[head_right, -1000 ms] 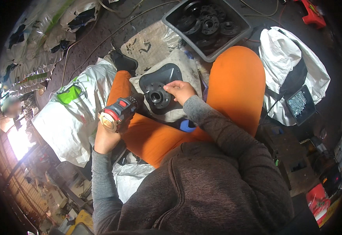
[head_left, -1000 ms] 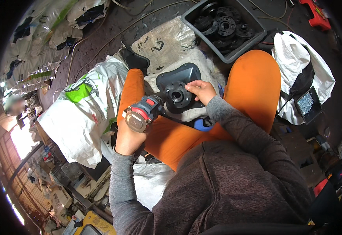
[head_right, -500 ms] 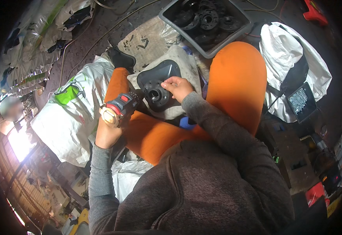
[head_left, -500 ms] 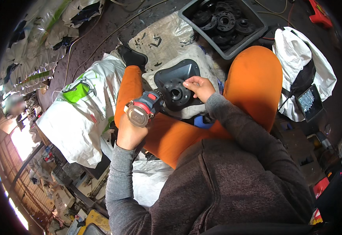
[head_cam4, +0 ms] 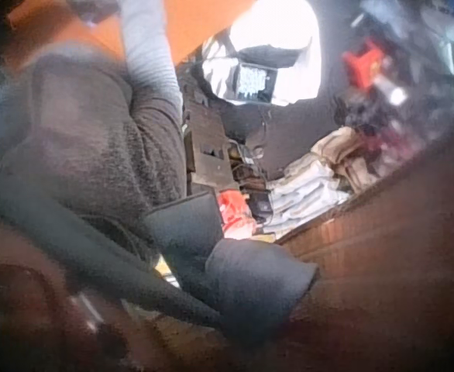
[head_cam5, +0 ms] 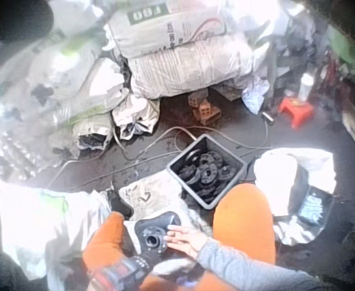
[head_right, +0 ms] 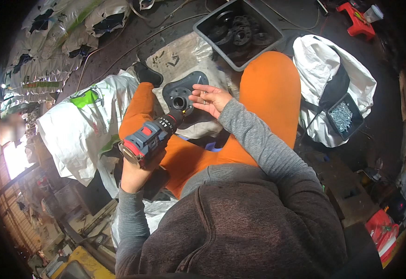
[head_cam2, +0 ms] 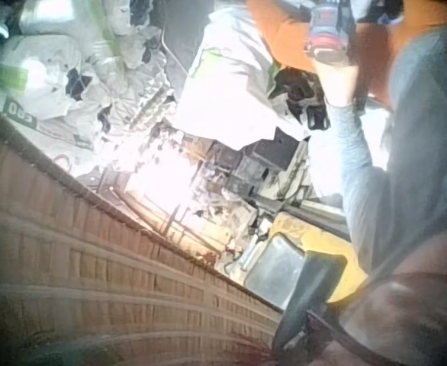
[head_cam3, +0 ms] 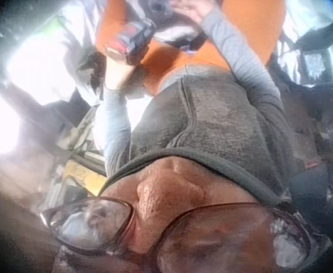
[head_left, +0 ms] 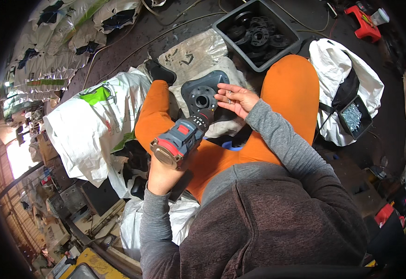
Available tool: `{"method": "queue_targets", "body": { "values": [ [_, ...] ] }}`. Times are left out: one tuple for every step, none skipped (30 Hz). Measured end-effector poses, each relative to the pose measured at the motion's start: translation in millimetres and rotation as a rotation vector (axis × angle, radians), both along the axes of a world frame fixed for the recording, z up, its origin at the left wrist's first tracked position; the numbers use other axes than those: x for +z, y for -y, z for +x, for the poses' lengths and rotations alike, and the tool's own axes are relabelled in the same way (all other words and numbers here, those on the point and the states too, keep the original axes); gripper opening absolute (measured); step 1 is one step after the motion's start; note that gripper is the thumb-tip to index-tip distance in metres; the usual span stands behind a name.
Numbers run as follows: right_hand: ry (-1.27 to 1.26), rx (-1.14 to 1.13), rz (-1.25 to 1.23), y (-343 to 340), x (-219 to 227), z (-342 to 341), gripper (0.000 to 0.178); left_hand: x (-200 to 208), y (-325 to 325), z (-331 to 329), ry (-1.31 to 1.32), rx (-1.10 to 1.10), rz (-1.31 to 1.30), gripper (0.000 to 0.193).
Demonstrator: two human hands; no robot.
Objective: The person sits on the floor and uses a cordless drill to fasten screws into a black mechanical part resting on their lap. They repeatedly pick up screws from a nearby tray, align them, and drive them into the part.
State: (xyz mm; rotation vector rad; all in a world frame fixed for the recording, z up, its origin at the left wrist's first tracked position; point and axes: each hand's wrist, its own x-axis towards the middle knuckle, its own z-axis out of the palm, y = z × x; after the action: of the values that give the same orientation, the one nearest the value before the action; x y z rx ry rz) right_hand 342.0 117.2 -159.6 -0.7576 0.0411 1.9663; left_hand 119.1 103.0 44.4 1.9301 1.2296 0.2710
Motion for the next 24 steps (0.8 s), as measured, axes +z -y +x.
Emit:
{"method": "queue_targets", "body": {
  "values": [
    [-0.053,-0.02,0.016,3,1,0,0.036,-3,6,3,0.028,-0.014,0.028,0.023],
    [-0.106,-0.041,0.032,5,3,1,0.036,-5,11,6,0.021,-0.023,0.047,0.022],
    [-0.142,-0.043,0.034,6,8,-1,0.037,-5,15,8,0.009,-0.026,0.071,0.022],
    [-0.157,-0.048,0.012,8,9,-2,0.037,-7,18,8,-0.003,-0.03,0.095,0.021],
    [-0.173,-0.054,-0.009,10,9,-4,0.036,-11,20,7,0.036,-0.05,0.16,0.021],
    [-0.185,-0.065,-0.035,13,11,-5,0.036,-12,22,9,0.042,-0.029,0.127,0.021],
    [-0.178,-0.072,-0.059,14,13,-6,0.035,-11,24,10,0.047,-0.008,0.094,0.022],
    [-0.175,-0.072,-0.067,14,15,-8,0.035,-11,25,11,0.053,0.013,0.061,0.022],
    [-0.175,-0.071,-0.076,15,16,-10,0.035,-12,26,13,0.076,0.035,0.054,0.022],
    [-0.176,-0.07,-0.085,15,17,-12,0.035,-14,27,15,0.099,0.056,0.046,0.023],
    [-0.187,-0.069,-0.095,15,19,-13,0.034,-15,27,16,0.123,0.078,0.039,0.023],
    [-0.199,-0.067,-0.102,16,19,-14,0.034,-15,27,16,0.103,0.064,0.013,0.028],
    [-0.211,-0.065,-0.11,16,19,-15,0.034,-14,25,15,0.084,0.051,-0.013,0.033],
    [-0.224,-0.063,-0.117,15,20,-15,0.034,-14,24,14,0.064,0.037,-0.038,0.038],
    [-0.22,-0.057,-0.13,16,20,-15,0.034,-15,23,13,0.054,0.018,-0.019,0.039],
    [-0.216,-0.051,-0.143,16,21,-15,0.034,-16,23,13,0.044,-0.001,-0.001,0.04],
    [-0.212,-0.045,-0.156,15,21,-15,0.033,-18,24,11,0.034,-0.02,0.018,0.04],
    [-0.211,-0.042,-0.168,15,22,-16,0.033,-22,25,8,0.037,-0.017,0.044,0.045],
    [-0.21,-0.04,-0.179,14,22,-17,0.033,-29,27,3,0.041,-0.014,0.07,0.05],
    [-0.208,-0.037,-0.191,14,22,-18,0.033,-31,29,0,0.044,-0.01,0.097,0.054],
    [-0.209,-0.035,-0.203,13,19,-19,0.033,-26,34,3,-0.008,0.028,0.075,0.06],
    [-0.206,-0.042,-0.217,14,14,-21,0.033,-19,39,11,-0.055,0.058,0.052,0.065],
    [-0.203,-0.049,-0.231,14,8,-21,0.033,-15,40,17,-0.102,0.089,0.029,0.071],
    [-0.168,-0.048,-0.235,14,7,-22,0.032,-14,39,19,-0.186,0.022,0.051,0.072]
  ]
}}
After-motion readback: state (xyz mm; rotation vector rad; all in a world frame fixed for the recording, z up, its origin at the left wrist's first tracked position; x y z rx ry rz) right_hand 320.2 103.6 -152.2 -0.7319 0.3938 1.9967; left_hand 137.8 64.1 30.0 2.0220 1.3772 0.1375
